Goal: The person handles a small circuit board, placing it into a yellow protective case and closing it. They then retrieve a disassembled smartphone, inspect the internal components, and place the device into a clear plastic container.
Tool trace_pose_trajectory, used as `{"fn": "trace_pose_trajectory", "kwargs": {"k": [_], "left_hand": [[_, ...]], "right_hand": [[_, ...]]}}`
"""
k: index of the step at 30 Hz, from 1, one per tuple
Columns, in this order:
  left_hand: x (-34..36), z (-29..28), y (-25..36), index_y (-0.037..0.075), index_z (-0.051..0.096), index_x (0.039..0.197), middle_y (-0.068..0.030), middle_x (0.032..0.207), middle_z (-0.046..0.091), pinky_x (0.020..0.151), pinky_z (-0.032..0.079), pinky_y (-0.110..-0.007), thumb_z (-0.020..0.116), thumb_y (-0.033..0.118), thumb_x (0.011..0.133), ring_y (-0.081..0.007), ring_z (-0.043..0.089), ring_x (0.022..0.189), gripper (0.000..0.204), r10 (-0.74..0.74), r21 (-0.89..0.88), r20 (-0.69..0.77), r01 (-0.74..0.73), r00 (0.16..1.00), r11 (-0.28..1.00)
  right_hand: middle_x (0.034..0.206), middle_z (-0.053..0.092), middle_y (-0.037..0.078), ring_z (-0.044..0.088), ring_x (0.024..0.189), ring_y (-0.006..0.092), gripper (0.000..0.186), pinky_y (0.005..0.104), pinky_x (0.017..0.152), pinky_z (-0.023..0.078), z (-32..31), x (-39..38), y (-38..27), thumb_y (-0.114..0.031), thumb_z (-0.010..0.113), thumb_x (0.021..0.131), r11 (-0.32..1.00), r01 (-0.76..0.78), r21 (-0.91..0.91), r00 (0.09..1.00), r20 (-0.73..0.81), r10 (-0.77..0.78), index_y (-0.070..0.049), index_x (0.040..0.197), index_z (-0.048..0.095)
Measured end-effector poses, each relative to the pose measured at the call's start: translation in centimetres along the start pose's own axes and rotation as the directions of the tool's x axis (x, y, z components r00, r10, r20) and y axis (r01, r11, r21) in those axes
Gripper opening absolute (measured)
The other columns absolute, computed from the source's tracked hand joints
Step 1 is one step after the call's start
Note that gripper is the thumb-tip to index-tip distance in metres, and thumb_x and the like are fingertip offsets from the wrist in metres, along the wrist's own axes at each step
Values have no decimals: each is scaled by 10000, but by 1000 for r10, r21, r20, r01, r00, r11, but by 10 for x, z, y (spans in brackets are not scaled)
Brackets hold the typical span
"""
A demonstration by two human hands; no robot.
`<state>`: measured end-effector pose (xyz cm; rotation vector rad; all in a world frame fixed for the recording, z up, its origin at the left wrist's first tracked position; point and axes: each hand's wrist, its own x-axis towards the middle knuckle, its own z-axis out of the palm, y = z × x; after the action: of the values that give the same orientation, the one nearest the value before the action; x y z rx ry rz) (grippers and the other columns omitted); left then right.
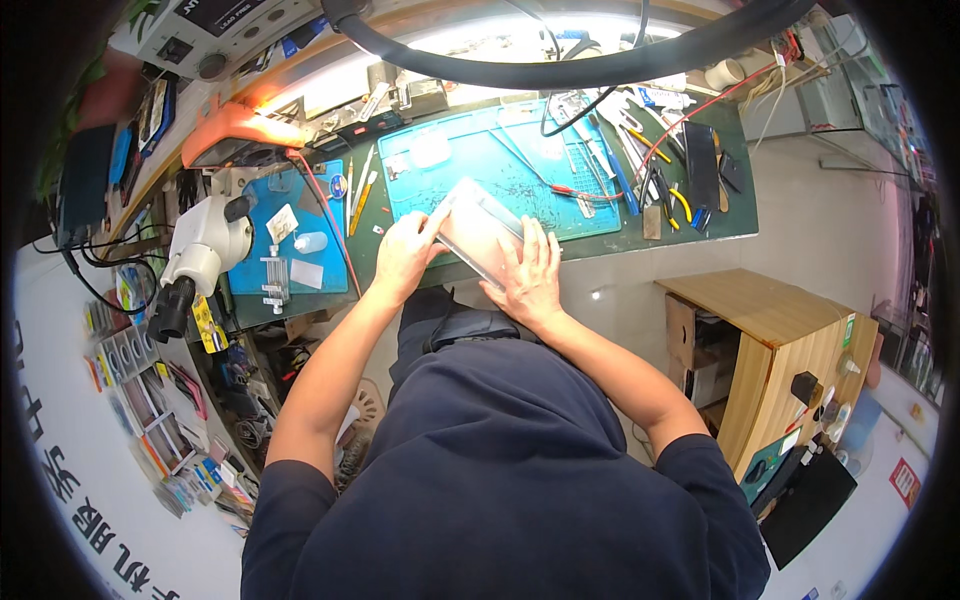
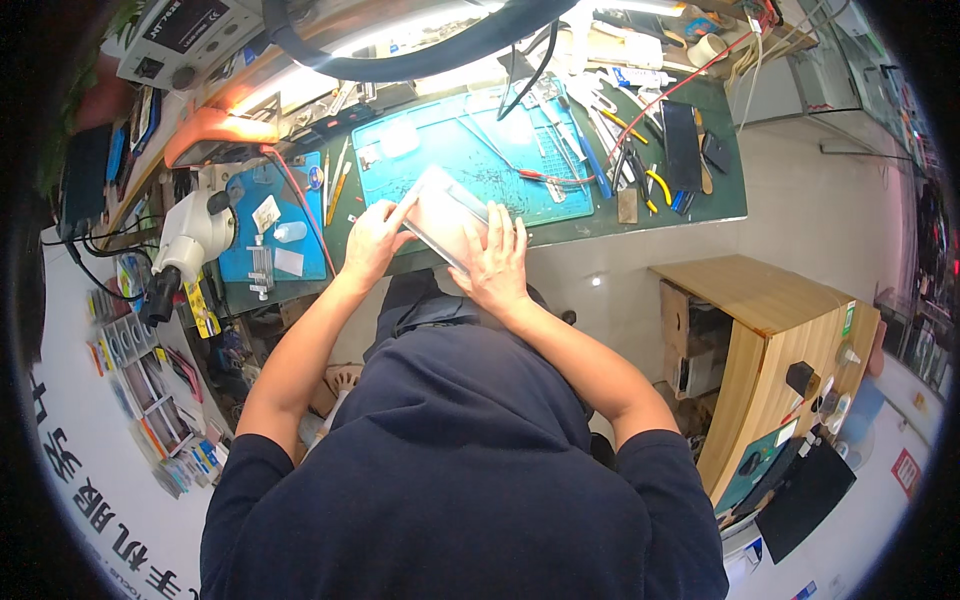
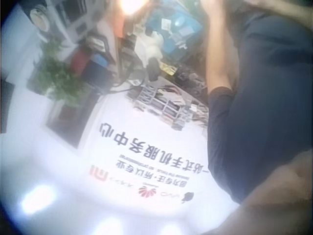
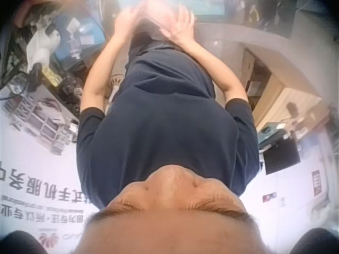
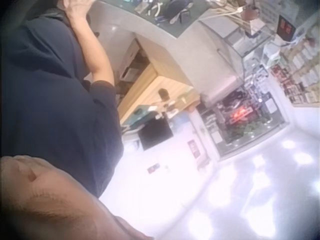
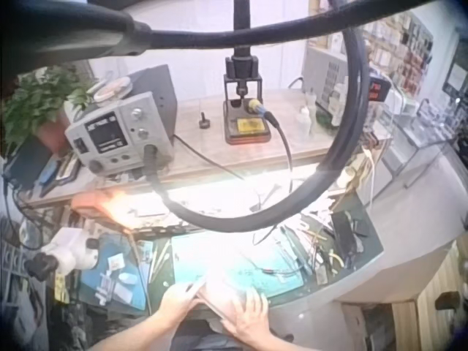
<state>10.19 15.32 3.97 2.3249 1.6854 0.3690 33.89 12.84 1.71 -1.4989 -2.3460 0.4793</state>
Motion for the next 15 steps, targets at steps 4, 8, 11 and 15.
{"fn": "trace_pose_trajectory", "kwargs": {"k": [4, 8, 11, 15], "left_hand": [[5, 2, -6, 106, 509, 1404, -77, 872, 550, 741, 500, -372, 786, 178, 738, -250, 579, 812, 725, 91, 67, 7, -92, 996, 994], [6, 5, -18, 76, 489, 1413, -63, 837, 514, 715, 490, -360, 771, 249, 751, -231, 558, 785, 740, 200, 124, 16, -201, 980, 972], [6, 6, -22, 75, 490, 1410, -63, 836, 493, 706, 477, -357, 768, 298, 738, -231, 542, 780, 762, 235, 206, 40, -239, 971, 949], [5, 12, -25, 80, 487, 1411, -65, 850, 486, 723, 470, -369, 776, 298, 714, -239, 536, 798, 785, 252, 233, 23, -250, 968, 940]], "right_hand": [[1485, 277, 298, 304, 1368, 447, 867, 613, 1114, 230, 6, 1, -2, -376, 780, 687, 999, 10, -33, 999, -39, -11, -83, 1414, 409], [1471, 282, 317, 331, 1335, 465, 896, 628, 1076, 259, 9, 2, -5, -375, 772, 685, 997, 14, -78, 998, -61, -19, -67, 1430, 380], [1467, 283, 327, 339, 1328, 472, 918, 629, 1059, 272, 10, 1, -6, -367, 770, 684, 996, 14, -90, 999, -40, -18, -62, 1444, 355], [1468, 278, 333, 338, 1328, 475, 926, 622, 1058, 277, 12, 1, -2, -357, 771, 682, 997, 33, -69, 998, -59, -37, -61, 1449, 344]]}}
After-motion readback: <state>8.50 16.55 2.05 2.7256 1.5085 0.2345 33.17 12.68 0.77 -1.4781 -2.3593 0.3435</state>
